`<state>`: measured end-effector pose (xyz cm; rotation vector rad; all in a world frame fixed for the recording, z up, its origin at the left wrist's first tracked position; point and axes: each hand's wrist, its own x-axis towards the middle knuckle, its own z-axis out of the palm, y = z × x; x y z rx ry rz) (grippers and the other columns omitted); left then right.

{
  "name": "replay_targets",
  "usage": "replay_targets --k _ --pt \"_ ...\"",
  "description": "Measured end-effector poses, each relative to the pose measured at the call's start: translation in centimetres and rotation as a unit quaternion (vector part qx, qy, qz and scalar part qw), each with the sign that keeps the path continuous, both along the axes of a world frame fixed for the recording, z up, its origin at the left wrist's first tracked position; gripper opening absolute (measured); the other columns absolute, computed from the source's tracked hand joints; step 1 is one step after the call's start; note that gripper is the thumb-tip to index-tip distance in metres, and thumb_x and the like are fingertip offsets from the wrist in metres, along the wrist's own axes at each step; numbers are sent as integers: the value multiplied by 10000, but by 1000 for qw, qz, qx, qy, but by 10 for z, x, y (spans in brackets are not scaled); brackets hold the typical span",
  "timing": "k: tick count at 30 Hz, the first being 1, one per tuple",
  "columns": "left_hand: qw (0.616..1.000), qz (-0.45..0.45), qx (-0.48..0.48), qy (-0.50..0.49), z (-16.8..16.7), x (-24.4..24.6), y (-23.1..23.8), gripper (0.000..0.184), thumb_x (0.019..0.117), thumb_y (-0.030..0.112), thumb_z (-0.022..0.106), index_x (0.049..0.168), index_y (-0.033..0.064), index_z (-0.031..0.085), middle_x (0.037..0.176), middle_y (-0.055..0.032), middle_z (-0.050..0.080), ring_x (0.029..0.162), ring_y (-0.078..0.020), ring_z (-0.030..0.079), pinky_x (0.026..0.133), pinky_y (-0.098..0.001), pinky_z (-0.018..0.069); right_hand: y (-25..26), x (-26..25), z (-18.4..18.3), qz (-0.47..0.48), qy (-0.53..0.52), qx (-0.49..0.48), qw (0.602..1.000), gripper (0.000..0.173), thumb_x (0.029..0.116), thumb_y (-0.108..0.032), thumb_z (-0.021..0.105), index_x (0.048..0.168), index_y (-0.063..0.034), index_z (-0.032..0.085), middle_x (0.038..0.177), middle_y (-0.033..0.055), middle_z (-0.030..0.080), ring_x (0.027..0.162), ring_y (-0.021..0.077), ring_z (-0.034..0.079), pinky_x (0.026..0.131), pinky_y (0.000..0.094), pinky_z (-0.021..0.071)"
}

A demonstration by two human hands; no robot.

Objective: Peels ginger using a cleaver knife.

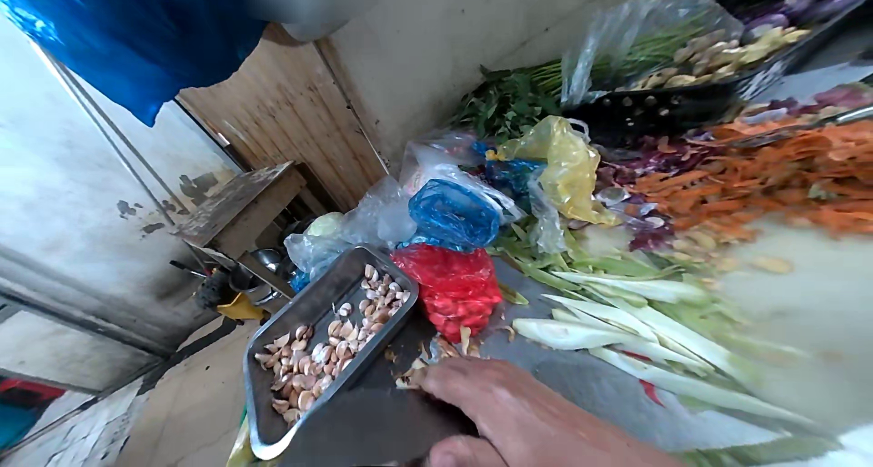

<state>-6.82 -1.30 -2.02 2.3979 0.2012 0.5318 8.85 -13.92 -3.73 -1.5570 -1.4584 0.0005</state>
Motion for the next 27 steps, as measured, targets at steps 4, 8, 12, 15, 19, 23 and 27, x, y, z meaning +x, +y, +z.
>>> replay_targets --k 4,8,12,15,19,23,27 --pt "999 -29 29 -24 -5 6 -8 309 897 126 696 1097 -106 654 978 -200 700 911 -206 692 823 -350 583 -1 7 -2 -14 88 24 996 748 1014 -703 292 1207 -80 658 973 106 710 896 224 710 745 471 589" --pt "885 9 -464 -40 6 9 5 386 982 269 613 1281 77 463 1035 -15 709 819 -129 717 661 -315 622 -3 16 4 -18 181 28 983 734 1020 -699 276 1357 -154 636 952 33 696 805 99 646 732 344 565" --pt "772 50 -633 -45 14 14 12 550 1087 450 144 1343 69 447 1142 -136 689 936 -287 724 692 -443 624 -3 19 3 -17 245 -2 969 811 974 -780 252 1449 -222 600 815 -52 634 658 22 555 596 212 488" --pt "741 51 -667 -54 10 14 14 485 1089 335 160 1338 66 477 1154 -156 689 988 -307 712 761 -469 613 -3 22 1 -20 254 -19 967 867 941 -822 237 1368 -184 641 770 -68 593 614 7 537 535 185 466" --pt "761 33 -645 -66 8 11 12 499 913 -32 458 1391 65 354 1157 -115 659 942 -269 712 789 -458 619 -4 24 1 -20 264 -23 964 916 908 -859 215 1339 -179 652 769 -58 594 604 21 538 525 206 476" --pt "792 2 -606 -73 10 7 10 517 905 -55 492 1401 29 375 1171 -103 684 898 -216 728 721 -376 627 -2 20 -2 -12 163 31 986 812 1002 -738 220 1338 -140 654 862 17 656 711 86 600 635 301 534" --pt "797 2 -598 -87 8 -3 12 194 904 63 590 1013 149 725 904 -42 767 768 -136 734 667 -302 608 -4 12 -1 23 -9 18 1000 756 1022 -685 298 1507 -143 507 1139 146 728 991 283 727 816 526 595"
